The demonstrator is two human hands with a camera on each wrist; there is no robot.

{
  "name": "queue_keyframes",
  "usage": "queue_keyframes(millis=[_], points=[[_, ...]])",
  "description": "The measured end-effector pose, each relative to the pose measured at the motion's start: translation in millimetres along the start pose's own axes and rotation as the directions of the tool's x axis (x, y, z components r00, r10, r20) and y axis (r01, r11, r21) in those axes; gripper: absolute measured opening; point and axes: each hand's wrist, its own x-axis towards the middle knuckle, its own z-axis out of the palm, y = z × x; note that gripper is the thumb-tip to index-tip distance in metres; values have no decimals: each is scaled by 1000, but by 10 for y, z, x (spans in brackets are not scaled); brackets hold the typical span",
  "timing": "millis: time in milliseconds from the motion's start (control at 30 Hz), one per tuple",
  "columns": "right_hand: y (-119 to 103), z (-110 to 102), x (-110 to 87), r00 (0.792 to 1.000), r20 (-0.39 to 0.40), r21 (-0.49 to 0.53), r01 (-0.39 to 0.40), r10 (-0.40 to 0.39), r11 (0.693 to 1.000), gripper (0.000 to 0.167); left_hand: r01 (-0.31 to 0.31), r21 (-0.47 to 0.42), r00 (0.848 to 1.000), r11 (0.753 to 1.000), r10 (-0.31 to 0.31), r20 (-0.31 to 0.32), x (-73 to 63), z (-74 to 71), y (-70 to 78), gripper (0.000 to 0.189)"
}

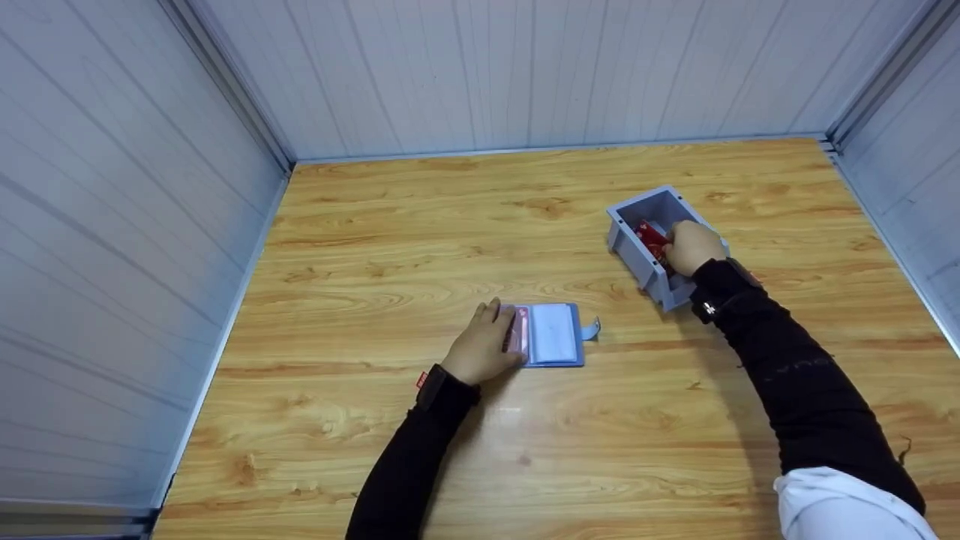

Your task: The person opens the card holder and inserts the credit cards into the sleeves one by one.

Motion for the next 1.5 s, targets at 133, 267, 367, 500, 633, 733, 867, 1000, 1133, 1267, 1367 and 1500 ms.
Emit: queue_keyframes(millis=[133, 267, 367, 500, 633, 733, 867, 1000, 1133, 1267, 1367, 1500], points=[[-41, -117, -35, 1000, -17, 13, -9, 9, 1000, 24, 5, 4, 1000, 1000, -5, 3, 0, -4, 4, 83], [-95, -255, -94, 999, -45, 55, -16, 19, 998, 24, 12, -6, 1000, 1000, -12, 4, -3, -6, 8, 84], [-143, -352, -137, 997, -76, 86, -12, 19, 996, 24, 12, -10, 1000, 1000, -12, 0, -1, -6, 4, 84], [-227, -437, -183, 992, -125, 124, 6, 9, 992, 24, 4, -5, 1000, 1000, -4, -6, 11, -4, -6, 84], [-342, -457, -241, 988, -154, 184, 40, -11, 982, 26, 5, -13, 1000, 1000, -5, 2, 12, -5, -7, 83], [-434, -418, -294, 988, -153, 229, 71, -36, 971, 26, 8, -18, 1000, 1000, -8, 5, 11, -7, -5, 82], [-542, -312, -350, 991, -124, 274, 82, -49, 958, 24, 0, -11, 1000, 1000, 0, -3, 18, -8, -7, 82], [-646, -187, -378, 993, -106, 305, 88, -58, 948, 23, -3, -7, 1000, 1000, 3, -2, 21, -4, -9, 82], [-751, -68, -400, 992, -95, 338, 107, -79, 935, 21, -1, -6, 1000, 1000, 1, 1, 19, 2, -12, 83], [-844, 53, -428, 992, -84, 383, 118, -92, 916, 21, -4, -7, 1000, 1000, 4, -2, 16, 6, -14, 84], [-907, 147, -462, 993, -68, 416, 120, -101, 901, 20, -4, -7, 1000, 1000, 4, -1, 13, 5, -13, 85], [-983, 278, -511, 990, -41, 453, 136, -131, 881, 19, -7, -6, 1000, 1000, 7, -7, 13, 1, -12, 83]])
